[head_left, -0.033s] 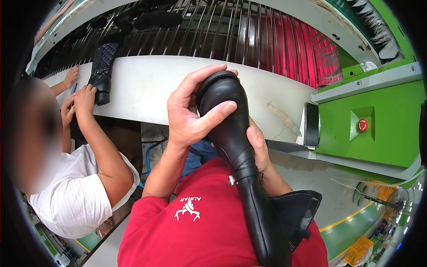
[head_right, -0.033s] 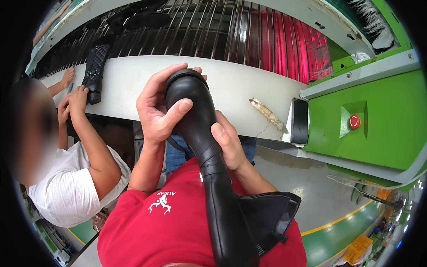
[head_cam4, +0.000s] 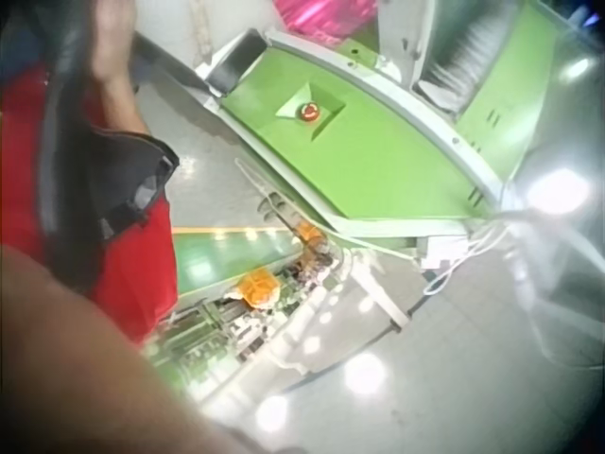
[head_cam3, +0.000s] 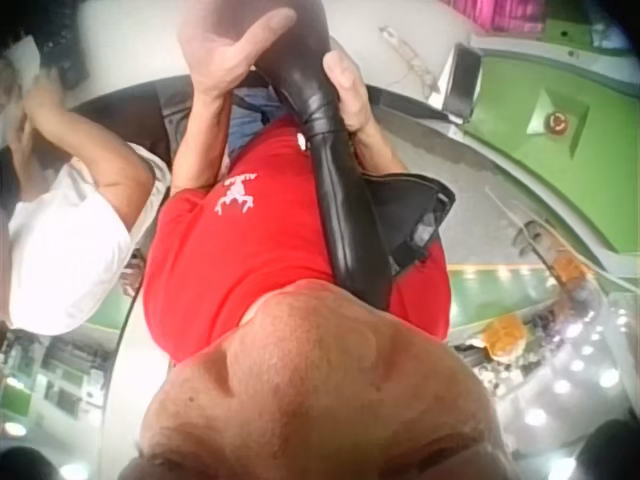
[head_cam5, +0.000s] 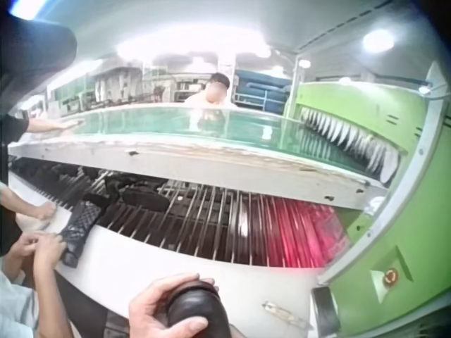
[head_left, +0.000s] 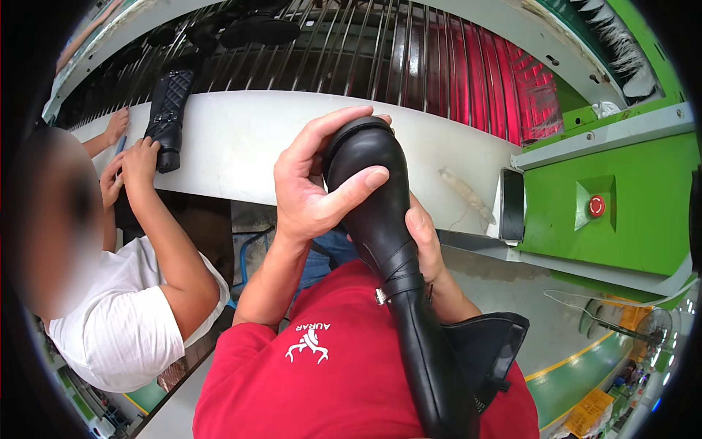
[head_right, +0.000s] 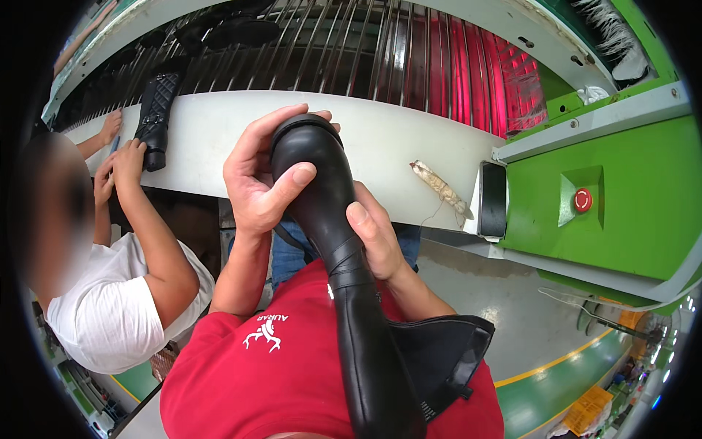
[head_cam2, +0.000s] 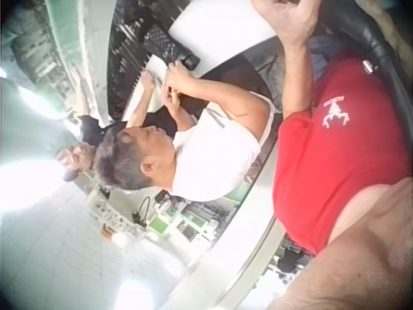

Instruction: Inspect and finish assembly of black leather boots on a factory production line.

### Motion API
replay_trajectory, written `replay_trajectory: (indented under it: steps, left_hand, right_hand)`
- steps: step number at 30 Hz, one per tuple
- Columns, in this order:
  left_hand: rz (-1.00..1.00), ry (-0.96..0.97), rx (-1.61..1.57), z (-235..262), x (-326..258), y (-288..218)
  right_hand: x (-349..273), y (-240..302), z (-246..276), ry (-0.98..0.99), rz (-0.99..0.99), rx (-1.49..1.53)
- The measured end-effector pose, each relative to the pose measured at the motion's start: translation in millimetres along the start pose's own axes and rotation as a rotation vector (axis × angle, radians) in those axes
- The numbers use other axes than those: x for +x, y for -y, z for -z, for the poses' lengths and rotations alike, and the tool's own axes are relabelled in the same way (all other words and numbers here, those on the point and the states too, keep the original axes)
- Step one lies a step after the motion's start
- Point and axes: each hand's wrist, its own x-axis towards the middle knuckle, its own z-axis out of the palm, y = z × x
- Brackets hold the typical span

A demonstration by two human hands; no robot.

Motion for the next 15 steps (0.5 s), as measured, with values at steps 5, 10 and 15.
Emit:
replay_trajectory:
  steps: [5, 10, 15]
  left_hand:
    - [-0.01, 0.007, 0.011, 1.2, 0.2, -0.9]
    - [-0.024, 0.009, 0.013, 0.4, 0.3, 0.1]
    - [-0.035, 0.011, 0.016, 1.2, -0.3, 0.6]
  right_hand:
    - [0.4, -0.3, 1.8, 0.01, 0.028, 0.01]
    - [1.3, -2.1, 3.5, 0.01, 0.034, 0.001]
    - [1.7, -2.5, 4.9, 0.014, 0.04, -0.015]
